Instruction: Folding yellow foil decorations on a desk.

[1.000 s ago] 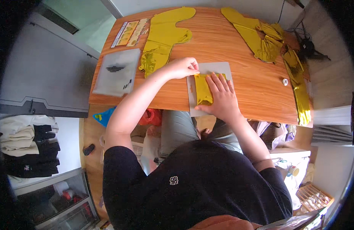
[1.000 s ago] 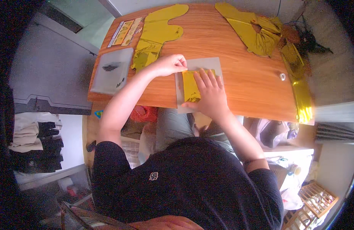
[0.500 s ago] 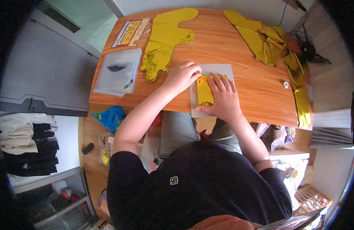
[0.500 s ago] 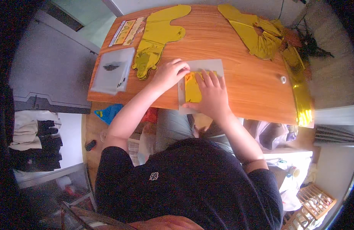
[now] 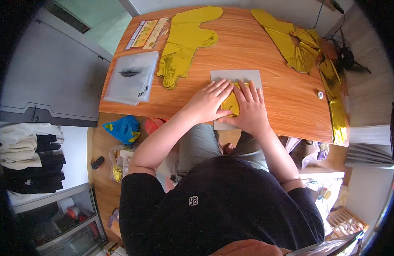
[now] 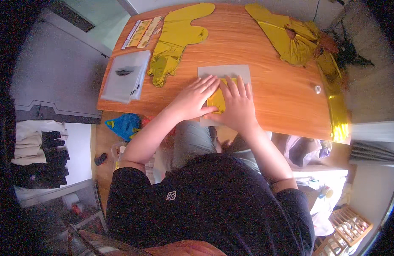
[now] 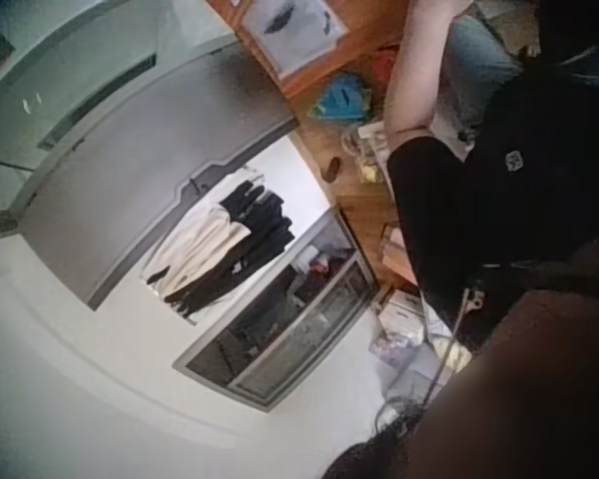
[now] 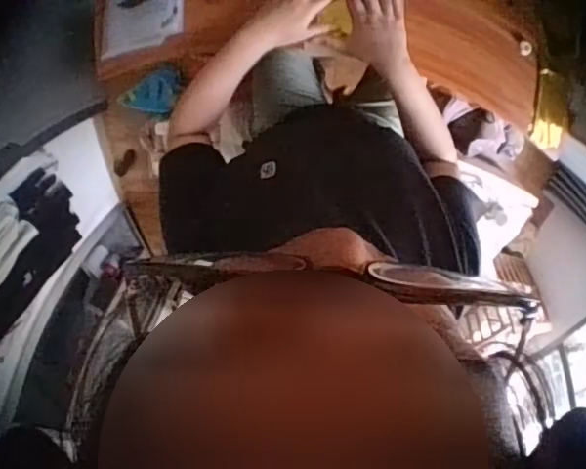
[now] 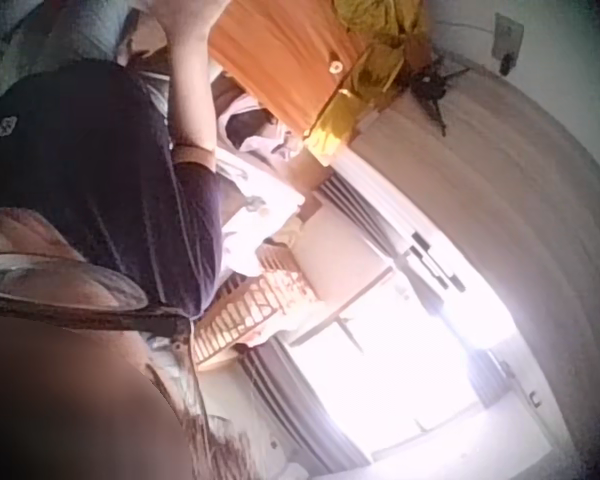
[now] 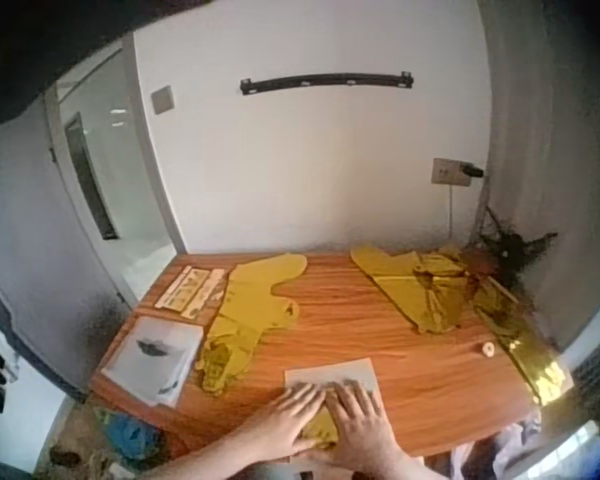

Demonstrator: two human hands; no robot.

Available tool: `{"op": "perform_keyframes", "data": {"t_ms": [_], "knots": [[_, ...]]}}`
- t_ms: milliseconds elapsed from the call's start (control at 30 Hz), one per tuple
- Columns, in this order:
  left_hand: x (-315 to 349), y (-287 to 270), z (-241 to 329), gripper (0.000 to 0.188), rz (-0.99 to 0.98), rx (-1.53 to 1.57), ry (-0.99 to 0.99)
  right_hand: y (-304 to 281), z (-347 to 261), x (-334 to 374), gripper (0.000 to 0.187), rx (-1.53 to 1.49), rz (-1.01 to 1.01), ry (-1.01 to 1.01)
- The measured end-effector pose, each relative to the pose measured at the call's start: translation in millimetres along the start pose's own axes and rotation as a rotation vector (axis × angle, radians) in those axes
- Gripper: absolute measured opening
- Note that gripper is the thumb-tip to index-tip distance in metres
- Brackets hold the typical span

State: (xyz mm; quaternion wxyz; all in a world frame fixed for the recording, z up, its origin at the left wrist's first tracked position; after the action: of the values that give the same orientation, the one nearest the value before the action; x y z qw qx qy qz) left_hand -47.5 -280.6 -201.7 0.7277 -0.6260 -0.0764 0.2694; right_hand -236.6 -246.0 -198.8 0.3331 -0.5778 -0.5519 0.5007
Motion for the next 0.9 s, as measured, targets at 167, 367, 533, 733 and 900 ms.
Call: {"op": "perform_keyframes", "data": {"t_ms": [167, 367, 533, 733, 900], "knots": [[3.9, 0.5, -2.4, 0.096, -0.069, -0.046, 0.001, -16.4, 0.8, -4.7, 0.117, -0.077, -0.064, 0.029], [2.9, -3.6, -1.2, 0.110, -0.113, -0.033, 0.009, -12.5, 26.1, -4.3, 0.098, 0.024, -0.086, -0.113], [2.5, -6.5, 0.4, 0.112, -0.154, -0.017, -0.021, -28.4, 26.3, -13.3, 0.100, 0.161, -0.229, -0.120], [-3.2, -5.7, -0.2, 0.119, -0.309, -0.023, -0.058, -5.5, -4.4, -8.4, 0.101, 0.047, -0.172, -0.154], [10.2, -3.8, -2.7, 0.128, -0.281, -0.020, -0.077, 9.5, -3.6, -3.8, 0.099, 0.012, -0.101, -0.172]]}}
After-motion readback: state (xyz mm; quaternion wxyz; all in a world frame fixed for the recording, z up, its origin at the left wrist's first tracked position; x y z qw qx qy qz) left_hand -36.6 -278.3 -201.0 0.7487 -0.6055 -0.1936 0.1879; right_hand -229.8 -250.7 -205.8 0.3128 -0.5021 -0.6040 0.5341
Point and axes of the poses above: each hand's wrist, its own x-axis away from the middle knuckle, its own y-axis out of the palm, z = x × y, the point moved 2 cm from there along -x, towards the middle knuckle, and after that the axes turned 14 degrees about y, right-handed, at the moved point
